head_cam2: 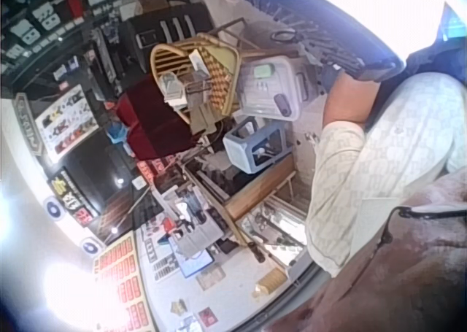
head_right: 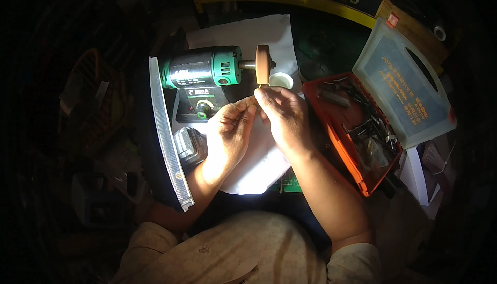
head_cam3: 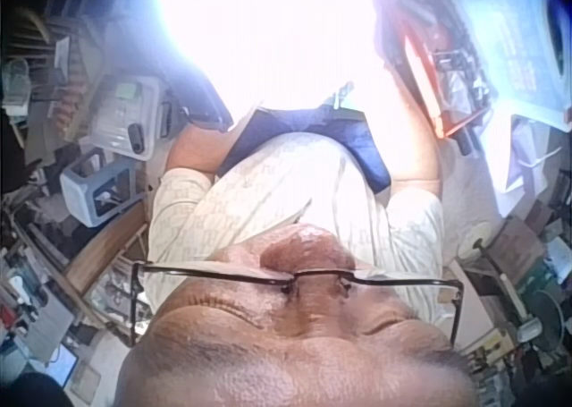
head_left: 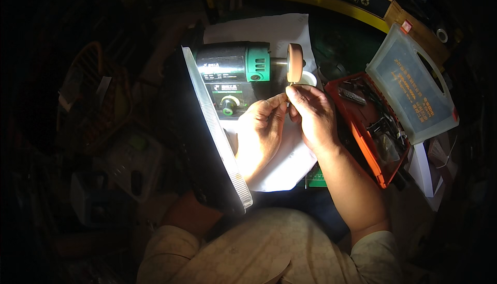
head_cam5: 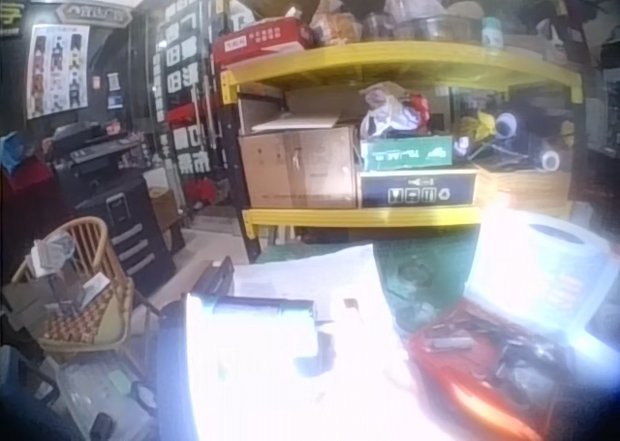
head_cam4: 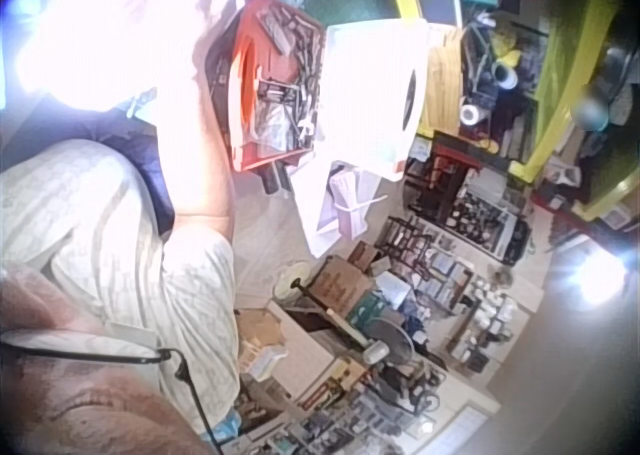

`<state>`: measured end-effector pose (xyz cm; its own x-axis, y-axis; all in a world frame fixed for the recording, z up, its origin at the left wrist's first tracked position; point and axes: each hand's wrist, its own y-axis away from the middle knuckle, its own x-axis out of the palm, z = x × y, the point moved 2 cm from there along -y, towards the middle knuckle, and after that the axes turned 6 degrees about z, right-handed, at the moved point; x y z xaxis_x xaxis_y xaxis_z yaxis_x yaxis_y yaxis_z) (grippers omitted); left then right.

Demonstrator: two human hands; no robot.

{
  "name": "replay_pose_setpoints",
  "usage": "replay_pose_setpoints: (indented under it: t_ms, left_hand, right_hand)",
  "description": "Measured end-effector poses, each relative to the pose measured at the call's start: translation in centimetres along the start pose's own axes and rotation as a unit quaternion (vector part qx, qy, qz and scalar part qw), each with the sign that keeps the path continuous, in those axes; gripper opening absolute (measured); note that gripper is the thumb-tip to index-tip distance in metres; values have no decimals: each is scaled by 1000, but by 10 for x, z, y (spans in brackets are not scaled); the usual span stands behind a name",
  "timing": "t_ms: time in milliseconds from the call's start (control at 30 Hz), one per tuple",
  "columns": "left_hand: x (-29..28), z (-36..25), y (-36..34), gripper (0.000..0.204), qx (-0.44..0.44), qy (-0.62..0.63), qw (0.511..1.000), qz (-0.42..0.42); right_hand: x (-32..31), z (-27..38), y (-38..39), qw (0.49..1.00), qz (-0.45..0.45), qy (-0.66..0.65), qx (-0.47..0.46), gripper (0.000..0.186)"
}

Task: The person holds a small metal tool and repeatedly presses it against a rotating grinding wheel to sharpen its edge. They rotate the tool to work different sides and periodically inspect the edge under a bright work lamp. The person also reaches into a red toolbox to select different small tools and continues the sharpening process.

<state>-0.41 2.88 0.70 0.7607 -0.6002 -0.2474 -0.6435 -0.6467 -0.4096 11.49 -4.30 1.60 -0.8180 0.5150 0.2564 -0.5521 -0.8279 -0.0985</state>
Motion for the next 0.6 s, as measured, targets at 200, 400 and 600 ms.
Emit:
replay_pose_setpoints:
  t_ms: [200,400,600]
  left_hand:
    - [0,-1,0,21,-6,3,1000,2]
    - [0,-2,-1,21,3,-12,1000,0]
    - [0,0,-1,21,8,-12,1000,3]
  right_hand:
    - [1,1,-1,1000,-2,-5,2,26]
    - [2,1,-1,1000,-8,-5,8,26]
    - [1,0,0,1000,-2,-8,2,25]
